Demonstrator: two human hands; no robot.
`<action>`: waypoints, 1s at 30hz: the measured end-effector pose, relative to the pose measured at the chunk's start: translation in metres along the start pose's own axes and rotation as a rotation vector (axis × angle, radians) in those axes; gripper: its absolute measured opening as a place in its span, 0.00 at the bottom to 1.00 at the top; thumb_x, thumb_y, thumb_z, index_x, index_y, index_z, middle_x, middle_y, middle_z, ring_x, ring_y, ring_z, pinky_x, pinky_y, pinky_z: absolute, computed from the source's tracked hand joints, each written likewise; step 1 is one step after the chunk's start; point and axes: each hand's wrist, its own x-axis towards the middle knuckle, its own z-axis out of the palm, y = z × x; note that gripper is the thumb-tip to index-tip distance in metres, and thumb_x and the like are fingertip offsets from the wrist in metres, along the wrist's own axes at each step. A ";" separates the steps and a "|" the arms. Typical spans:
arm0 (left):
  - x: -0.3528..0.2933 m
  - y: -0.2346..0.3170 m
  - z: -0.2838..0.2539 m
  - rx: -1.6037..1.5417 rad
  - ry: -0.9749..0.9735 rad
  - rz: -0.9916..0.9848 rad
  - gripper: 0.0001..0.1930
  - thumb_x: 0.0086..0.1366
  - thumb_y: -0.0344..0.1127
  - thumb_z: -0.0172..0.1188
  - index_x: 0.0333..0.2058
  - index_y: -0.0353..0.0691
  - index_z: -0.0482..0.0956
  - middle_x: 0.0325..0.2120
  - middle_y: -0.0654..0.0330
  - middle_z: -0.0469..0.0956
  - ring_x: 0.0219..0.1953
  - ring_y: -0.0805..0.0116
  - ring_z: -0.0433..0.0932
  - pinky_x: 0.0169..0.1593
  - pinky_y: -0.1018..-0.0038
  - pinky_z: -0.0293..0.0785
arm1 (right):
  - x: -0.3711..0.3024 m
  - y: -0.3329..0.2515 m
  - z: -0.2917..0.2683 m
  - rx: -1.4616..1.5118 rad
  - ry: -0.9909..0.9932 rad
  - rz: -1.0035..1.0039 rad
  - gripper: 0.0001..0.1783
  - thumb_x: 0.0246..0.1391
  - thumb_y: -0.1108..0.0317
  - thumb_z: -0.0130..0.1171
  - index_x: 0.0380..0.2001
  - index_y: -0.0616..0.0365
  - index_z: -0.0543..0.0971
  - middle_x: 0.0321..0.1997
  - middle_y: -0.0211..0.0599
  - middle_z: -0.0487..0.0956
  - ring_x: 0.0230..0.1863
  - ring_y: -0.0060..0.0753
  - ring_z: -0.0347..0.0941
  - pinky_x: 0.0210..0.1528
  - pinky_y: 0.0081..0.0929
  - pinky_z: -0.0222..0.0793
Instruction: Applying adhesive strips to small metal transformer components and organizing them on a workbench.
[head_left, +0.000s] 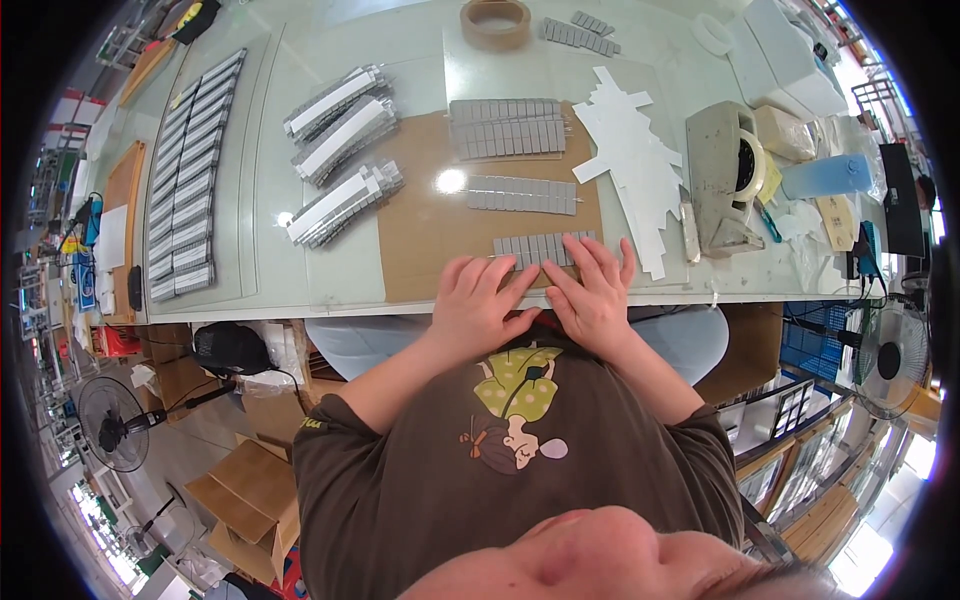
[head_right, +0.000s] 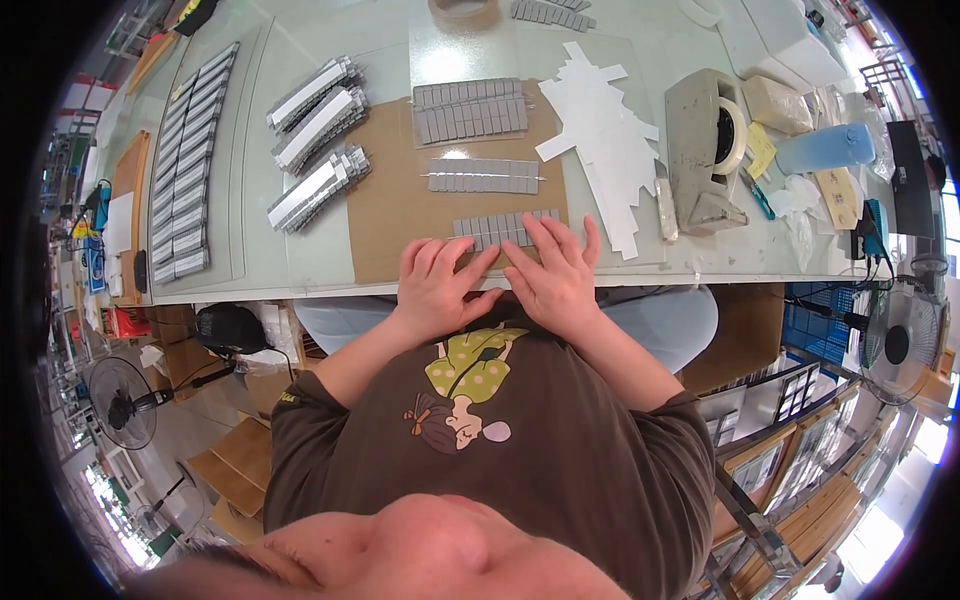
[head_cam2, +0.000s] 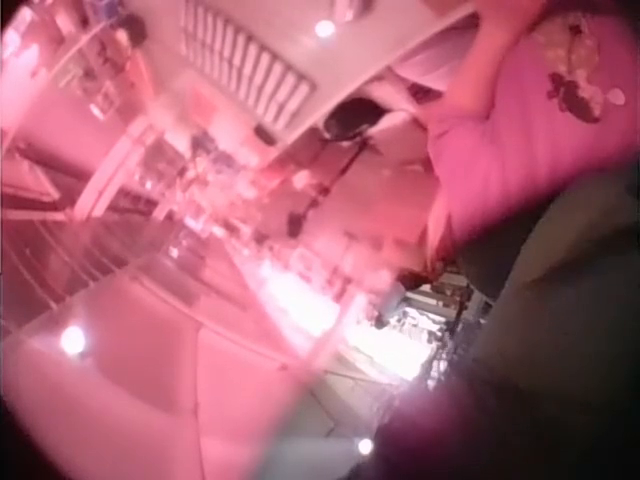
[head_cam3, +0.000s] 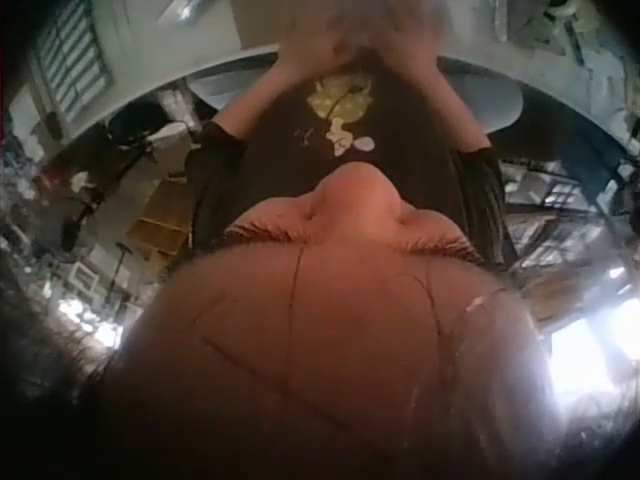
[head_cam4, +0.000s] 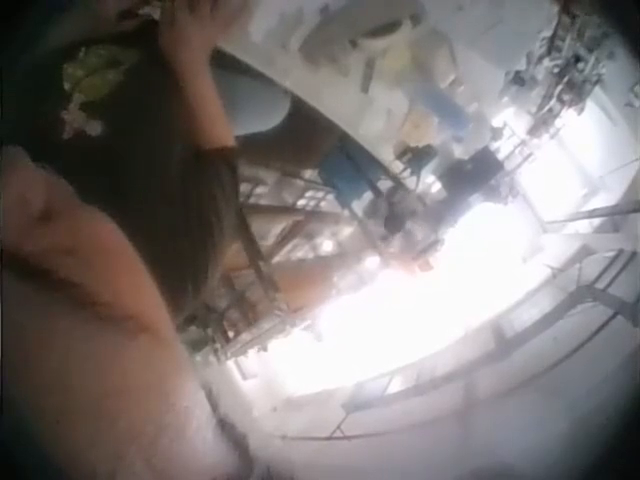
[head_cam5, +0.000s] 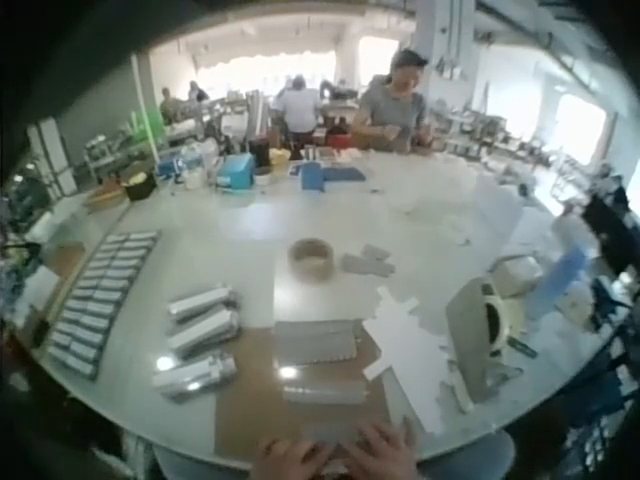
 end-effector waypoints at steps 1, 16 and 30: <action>0.000 0.000 0.000 0.002 0.001 0.000 0.28 0.56 0.52 0.73 0.54 0.51 0.83 0.52 0.64 0.74 0.54 0.63 0.71 0.62 0.56 0.66 | 0.000 0.000 0.000 -0.001 0.002 0.000 0.17 0.55 0.59 0.69 0.48 0.48 0.88 0.64 0.38 0.77 0.65 0.42 0.70 0.77 0.63 0.42; -0.003 0.001 0.001 -0.043 0.019 0.025 0.26 0.56 0.49 0.72 0.53 0.49 0.84 0.50 0.64 0.75 0.53 0.62 0.71 0.60 0.57 0.67 | -0.015 0.024 -0.011 0.022 0.110 0.064 0.14 0.52 0.66 0.67 0.43 0.54 0.87 0.61 0.40 0.80 0.62 0.45 0.72 0.76 0.59 0.45; 0.011 0.016 0.017 -0.088 0.037 0.056 0.24 0.56 0.45 0.71 0.50 0.40 0.84 0.50 0.63 0.77 0.54 0.59 0.68 0.60 0.56 0.65 | -0.010 0.019 -0.015 0.011 -0.020 -0.032 0.18 0.58 0.59 0.65 0.51 0.49 0.87 0.67 0.41 0.75 0.66 0.46 0.68 0.77 0.59 0.42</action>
